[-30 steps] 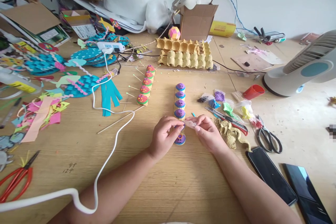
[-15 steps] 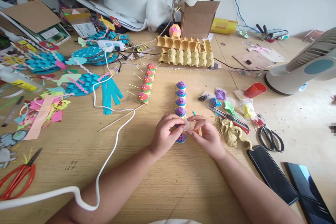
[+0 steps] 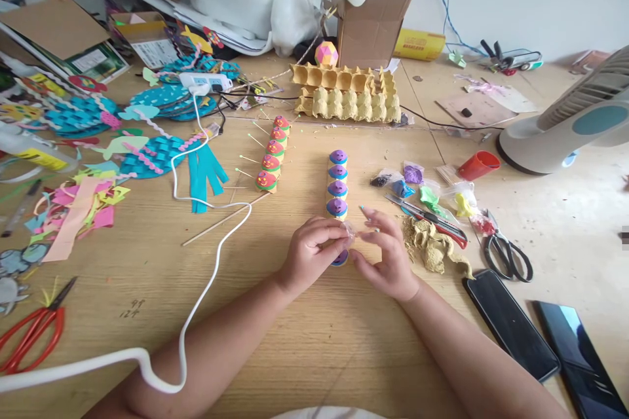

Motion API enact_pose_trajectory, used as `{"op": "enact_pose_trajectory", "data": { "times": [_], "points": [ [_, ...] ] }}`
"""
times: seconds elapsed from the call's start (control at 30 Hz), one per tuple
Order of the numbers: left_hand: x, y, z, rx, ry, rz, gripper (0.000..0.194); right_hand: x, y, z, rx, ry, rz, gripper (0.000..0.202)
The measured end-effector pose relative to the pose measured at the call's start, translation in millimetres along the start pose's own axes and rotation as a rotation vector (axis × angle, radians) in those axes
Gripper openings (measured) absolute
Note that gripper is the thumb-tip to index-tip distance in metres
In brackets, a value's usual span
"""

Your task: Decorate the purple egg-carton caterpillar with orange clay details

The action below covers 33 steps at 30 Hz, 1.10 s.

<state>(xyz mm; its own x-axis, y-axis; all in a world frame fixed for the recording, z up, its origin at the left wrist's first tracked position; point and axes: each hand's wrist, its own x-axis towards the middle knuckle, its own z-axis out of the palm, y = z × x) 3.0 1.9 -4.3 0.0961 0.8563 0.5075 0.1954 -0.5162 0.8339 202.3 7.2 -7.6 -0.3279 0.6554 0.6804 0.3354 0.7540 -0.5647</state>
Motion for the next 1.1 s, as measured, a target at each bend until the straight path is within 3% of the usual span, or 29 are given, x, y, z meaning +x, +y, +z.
{"op": "enact_pose_trajectory", "data": {
  "times": [0.1, 0.2, 0.3, 0.37, 0.57, 0.73, 0.87, 1.1],
  "points": [
    [-4, -1, 2.2, -0.168, 0.058, -0.138, 0.006, -1, 5, 0, 0.23, 0.123, 0.254, 0.058],
    [-5, -1, 3.6, -0.306, 0.066, -0.207, 0.008, 3, 5, -1, 0.534, 0.079, 0.504, 0.051],
    [-4, -1, 3.5, -0.269, 0.059, -0.216, 0.009, 5, 4, -1, 0.673, 0.05, 0.677, 0.029],
    [-3, -2, 3.0, -0.18, 0.042, -0.207, 0.011, 5, 5, 1, 0.713, 0.067, 0.738, 0.025],
    [-3, -5, 2.7, -0.044, 0.01, -0.151, 0.009, 2, 10, 5, 0.731, 0.121, 0.781, 0.029],
    [-3, -4, 3.1, -0.129, -0.014, -0.194, 0.01, 5, 5, 1, 0.659, 0.07, 0.704, 0.024],
    [-3, -5, 2.7, -0.185, -0.033, -0.244, 0.01, 9, 5, 2, 0.732, 0.03, 0.677, 0.025],
    [-4, -7, 2.8, -0.256, -0.06, -0.298, 0.01, 7, 9, 7, 0.904, 0.033, 0.78, 0.029]
  ]
}}
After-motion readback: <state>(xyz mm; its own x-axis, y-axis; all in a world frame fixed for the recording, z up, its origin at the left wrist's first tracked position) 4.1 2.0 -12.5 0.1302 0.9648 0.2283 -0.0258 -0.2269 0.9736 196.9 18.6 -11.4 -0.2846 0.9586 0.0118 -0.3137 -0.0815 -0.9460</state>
